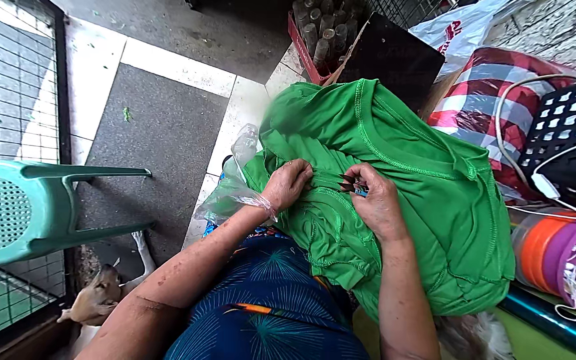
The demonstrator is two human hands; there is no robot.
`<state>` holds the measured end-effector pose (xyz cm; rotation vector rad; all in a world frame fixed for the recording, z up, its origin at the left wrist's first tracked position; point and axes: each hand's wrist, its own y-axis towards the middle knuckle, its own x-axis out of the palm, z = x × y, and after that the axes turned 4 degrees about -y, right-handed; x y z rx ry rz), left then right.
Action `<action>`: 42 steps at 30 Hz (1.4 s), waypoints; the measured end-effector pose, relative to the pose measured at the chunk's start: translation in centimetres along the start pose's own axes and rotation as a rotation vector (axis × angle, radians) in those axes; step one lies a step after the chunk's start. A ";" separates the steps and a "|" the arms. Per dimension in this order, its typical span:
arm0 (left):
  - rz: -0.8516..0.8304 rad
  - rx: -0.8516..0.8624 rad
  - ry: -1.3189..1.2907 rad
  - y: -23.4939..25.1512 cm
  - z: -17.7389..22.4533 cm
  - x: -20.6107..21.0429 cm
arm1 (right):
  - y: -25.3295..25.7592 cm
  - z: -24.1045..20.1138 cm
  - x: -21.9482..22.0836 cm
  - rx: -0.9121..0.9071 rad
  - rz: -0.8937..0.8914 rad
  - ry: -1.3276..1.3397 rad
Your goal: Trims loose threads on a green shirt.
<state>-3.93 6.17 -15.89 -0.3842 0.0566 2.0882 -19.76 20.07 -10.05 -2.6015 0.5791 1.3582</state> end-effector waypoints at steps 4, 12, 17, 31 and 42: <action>0.028 -0.001 -0.120 0.1 -0.5 0.2 | 0.1 -0.5 -0.7 -0.037 -0.129 -0.083; 0.137 0.015 -0.168 -0.5 -1.5 1.3 | 0.8 -3.6 0.6 0.023 -0.200 -0.340; 0.154 0.032 -0.199 -0.3 -1.8 1.5 | 1.1 -4.2 0.9 0.034 -0.228 -0.395; 0.126 -0.023 -0.209 -0.9 -0.7 1.1 | 1.4 -4.3 0.9 0.084 -0.274 -0.379; 0.098 -0.025 -0.309 -1.1 -1.2 0.8 | 1.7 -4.4 1.1 0.090 -0.306 -0.427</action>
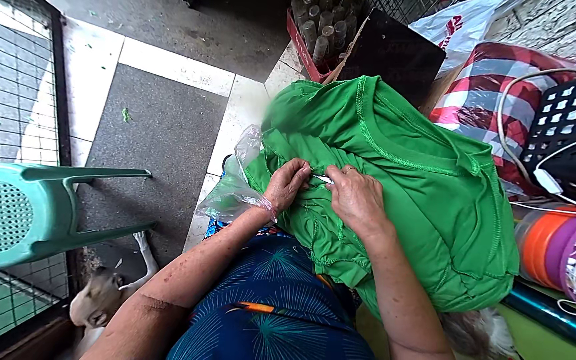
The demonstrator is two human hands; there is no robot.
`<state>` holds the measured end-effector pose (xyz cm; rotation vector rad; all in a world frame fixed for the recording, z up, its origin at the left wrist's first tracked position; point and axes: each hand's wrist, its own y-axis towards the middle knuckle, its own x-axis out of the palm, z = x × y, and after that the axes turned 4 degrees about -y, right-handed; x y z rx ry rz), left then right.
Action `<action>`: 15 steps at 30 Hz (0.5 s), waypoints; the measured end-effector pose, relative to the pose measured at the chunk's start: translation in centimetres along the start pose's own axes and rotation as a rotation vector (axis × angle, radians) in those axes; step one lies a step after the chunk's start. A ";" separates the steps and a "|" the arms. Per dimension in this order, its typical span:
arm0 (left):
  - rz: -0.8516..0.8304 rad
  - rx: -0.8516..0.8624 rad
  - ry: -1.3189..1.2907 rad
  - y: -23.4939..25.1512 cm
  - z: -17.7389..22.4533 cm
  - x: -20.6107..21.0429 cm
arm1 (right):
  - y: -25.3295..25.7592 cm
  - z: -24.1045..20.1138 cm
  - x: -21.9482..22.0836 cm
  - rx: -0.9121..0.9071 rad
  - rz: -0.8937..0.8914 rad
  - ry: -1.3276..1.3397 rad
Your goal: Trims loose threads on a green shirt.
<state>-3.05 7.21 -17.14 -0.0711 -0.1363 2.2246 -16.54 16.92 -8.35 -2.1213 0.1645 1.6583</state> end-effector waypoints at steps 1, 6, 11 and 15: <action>-0.003 -0.053 -0.086 0.0 0.1 -0.2 | 0.0 0.2 0.1 0.004 0.013 0.031; 0.047 -0.194 -0.611 0.9 -0.2 -1.0 | 0.0 1.6 0.0 0.062 0.065 0.323; -0.056 -0.199 -0.788 -0.9 1.7 -3.0 | -0.3 2.4 0.4 0.093 0.160 0.560; -0.276 -0.112 -0.719 -2.8 2.8 -4.5 | -0.4 2.9 0.5 0.092 0.199 0.686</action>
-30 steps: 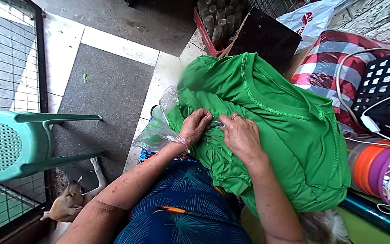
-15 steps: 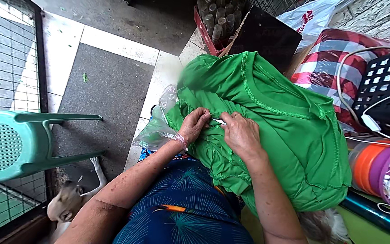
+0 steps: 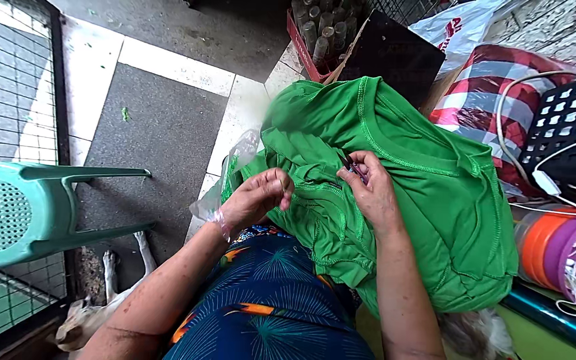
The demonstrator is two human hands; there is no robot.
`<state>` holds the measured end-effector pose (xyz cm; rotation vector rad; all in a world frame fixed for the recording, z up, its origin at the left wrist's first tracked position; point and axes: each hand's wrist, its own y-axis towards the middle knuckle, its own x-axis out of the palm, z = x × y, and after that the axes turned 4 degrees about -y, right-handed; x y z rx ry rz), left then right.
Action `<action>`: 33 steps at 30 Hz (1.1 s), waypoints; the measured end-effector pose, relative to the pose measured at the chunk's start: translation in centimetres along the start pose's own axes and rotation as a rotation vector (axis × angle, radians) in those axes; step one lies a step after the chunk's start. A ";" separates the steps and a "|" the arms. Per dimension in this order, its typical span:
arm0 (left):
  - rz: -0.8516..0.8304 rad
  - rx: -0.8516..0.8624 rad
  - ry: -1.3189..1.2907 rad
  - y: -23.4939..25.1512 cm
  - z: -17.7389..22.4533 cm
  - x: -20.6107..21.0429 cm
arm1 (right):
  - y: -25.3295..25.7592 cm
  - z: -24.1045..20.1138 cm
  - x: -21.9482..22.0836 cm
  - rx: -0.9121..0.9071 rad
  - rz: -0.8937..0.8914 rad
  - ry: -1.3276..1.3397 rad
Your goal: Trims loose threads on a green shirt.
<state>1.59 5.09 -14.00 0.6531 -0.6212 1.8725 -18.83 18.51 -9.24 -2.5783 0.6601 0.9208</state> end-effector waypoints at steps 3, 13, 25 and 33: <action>-0.156 -0.072 0.175 -1.7 0.2 1.2 | 0.1 -0.1 0.2 -0.024 0.046 0.017; -0.733 -0.033 0.637 -1.7 0.0 8.0 | 0.3 -7.7 2.5 -0.078 -0.265 -0.049; 0.135 0.025 1.401 -5.4 5.8 -0.2 | 0.5 -6.7 5.3 -0.082 -0.196 0.197; 0.254 -0.112 1.537 -5.7 5.8 -2.6 | 0.3 -6.2 5.1 -0.122 -0.139 0.267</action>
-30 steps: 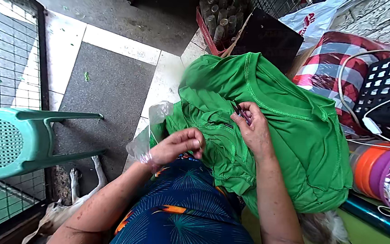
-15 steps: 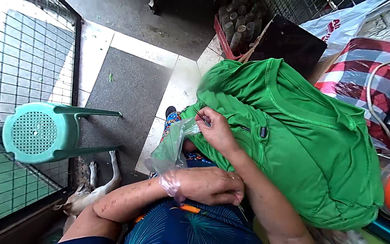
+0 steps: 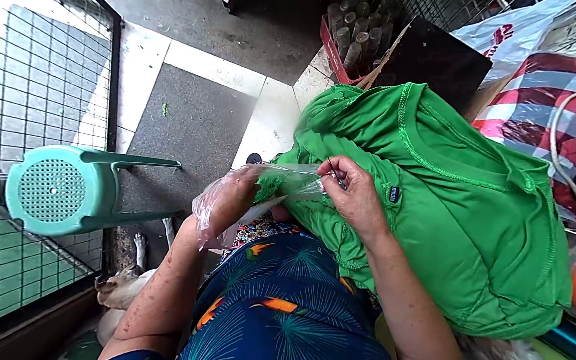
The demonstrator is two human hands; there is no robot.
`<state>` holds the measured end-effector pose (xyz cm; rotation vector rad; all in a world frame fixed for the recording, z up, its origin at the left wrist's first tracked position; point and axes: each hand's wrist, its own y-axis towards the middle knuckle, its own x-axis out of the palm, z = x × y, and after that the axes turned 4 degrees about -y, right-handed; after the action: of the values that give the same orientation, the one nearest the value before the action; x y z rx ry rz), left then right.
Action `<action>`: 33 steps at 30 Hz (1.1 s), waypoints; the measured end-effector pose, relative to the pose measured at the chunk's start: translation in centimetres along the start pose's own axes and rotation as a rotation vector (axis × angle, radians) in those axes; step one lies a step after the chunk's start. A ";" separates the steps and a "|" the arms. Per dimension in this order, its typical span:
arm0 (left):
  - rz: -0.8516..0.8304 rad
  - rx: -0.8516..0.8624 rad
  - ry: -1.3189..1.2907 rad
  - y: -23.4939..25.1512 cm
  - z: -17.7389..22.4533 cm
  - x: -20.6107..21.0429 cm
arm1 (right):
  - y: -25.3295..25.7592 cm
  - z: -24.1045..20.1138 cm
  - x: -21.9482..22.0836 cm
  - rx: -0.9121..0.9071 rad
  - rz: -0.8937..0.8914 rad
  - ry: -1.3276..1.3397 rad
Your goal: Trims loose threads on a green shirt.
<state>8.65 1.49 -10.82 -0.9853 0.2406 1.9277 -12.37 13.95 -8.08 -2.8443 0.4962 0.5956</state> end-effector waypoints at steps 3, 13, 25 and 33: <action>0.117 0.105 -0.016 0.2 -0.3 0.1 | 0.0 0.3 0.2 -0.005 0.017 0.004; 0.081 0.236 -0.364 1.2 2.5 1.3 | -3.3 1.4 -4.5 -0.019 0.138 -0.511; 0.117 0.123 -0.314 7.9 8.0 7.9 | -8.5 2.4 -5.2 0.154 0.380 -0.629; 0.094 -0.003 -0.388 7.1 7.0 7.5 | -8.8 2.8 -6.8 0.141 0.481 -0.445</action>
<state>-2.73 6.11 -13.10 -0.5916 0.0608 2.1598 -16.04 24.75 -6.66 -2.3503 1.0864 1.1824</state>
